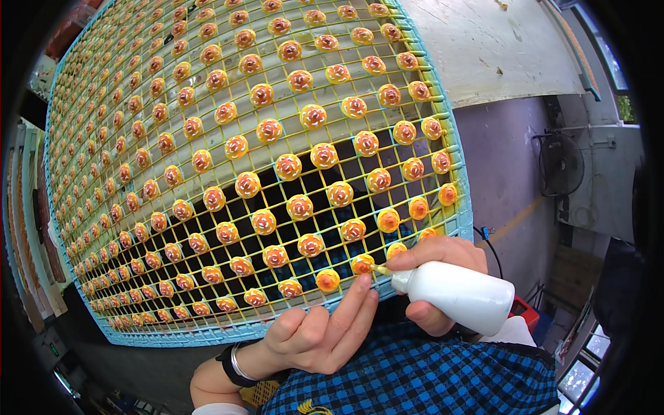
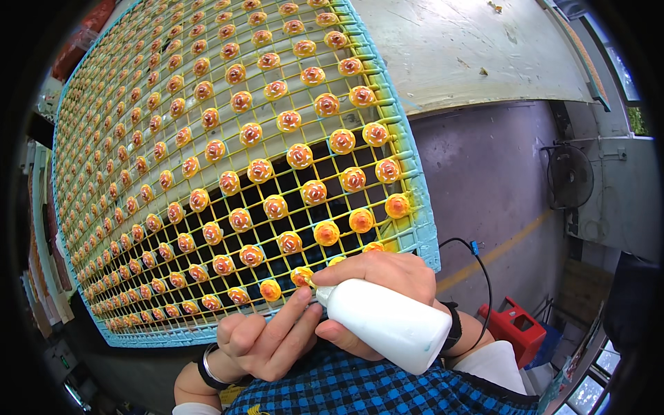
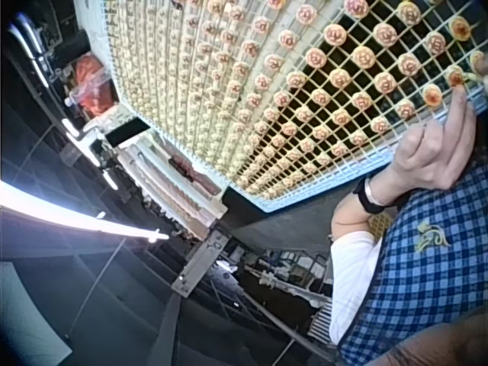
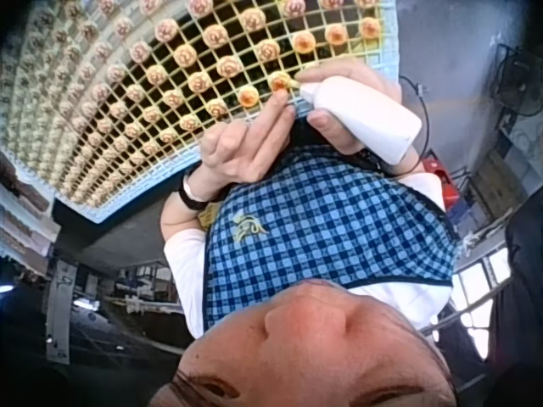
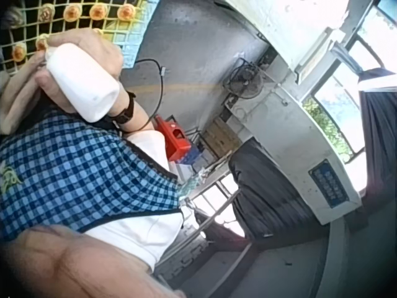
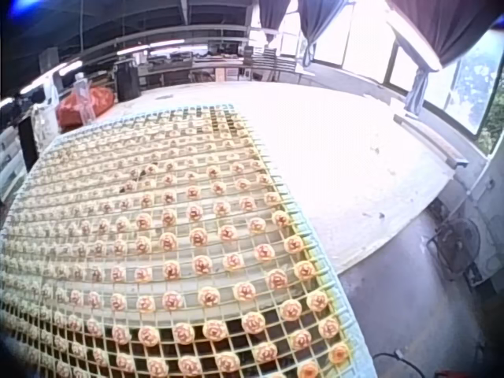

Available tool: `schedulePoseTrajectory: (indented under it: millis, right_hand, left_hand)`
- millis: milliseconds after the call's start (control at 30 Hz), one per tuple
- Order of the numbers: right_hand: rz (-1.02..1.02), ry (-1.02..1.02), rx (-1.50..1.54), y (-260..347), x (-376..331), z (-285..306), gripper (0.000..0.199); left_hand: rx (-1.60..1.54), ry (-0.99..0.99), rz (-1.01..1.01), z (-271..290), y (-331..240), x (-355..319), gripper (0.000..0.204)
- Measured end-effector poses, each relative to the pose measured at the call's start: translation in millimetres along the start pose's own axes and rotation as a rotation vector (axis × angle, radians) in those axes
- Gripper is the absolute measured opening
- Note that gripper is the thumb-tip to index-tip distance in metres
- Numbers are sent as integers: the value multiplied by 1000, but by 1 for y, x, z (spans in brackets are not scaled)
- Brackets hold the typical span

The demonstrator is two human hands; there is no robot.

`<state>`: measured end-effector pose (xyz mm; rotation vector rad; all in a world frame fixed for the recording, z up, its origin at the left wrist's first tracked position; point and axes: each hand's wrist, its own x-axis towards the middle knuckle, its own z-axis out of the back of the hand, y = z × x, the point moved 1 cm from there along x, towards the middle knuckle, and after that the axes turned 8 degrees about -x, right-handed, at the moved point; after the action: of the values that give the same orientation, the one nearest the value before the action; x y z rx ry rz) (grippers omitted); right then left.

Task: Applying small drops of yellow adhesive to individual components in a grid using a squeeze bottle.

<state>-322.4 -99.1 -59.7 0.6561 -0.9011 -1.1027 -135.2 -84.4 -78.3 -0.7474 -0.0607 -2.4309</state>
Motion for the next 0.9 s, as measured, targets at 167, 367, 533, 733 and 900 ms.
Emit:
schedulePoseTrajectory:
  millis: [167, 367, 533, 733, 900]
  right_hand:
    - [7, -11, 7, 0, 1, -1, 36]
    - [19, -7, 9, -1, 2, -1, 36]
    - [-85, -2, 62, 3, -2, 1, 37]
    - [-126, -7, 76, 6, -2, 4, 39]
    - [-200, 0, 61, 7, -3, 5, 39]
  left_hand:
    - [4, -4, 7, 0, 0, 0, 17]
    - [7, 0, 8, 0, -1, 0, 17]
    - [3, 4, 6, 0, 0, 1, 18]
    - [-1, 7, 4, 1, 0, 0, 18]
    - [-2, -7, -3, 0, 1, 0, 18]
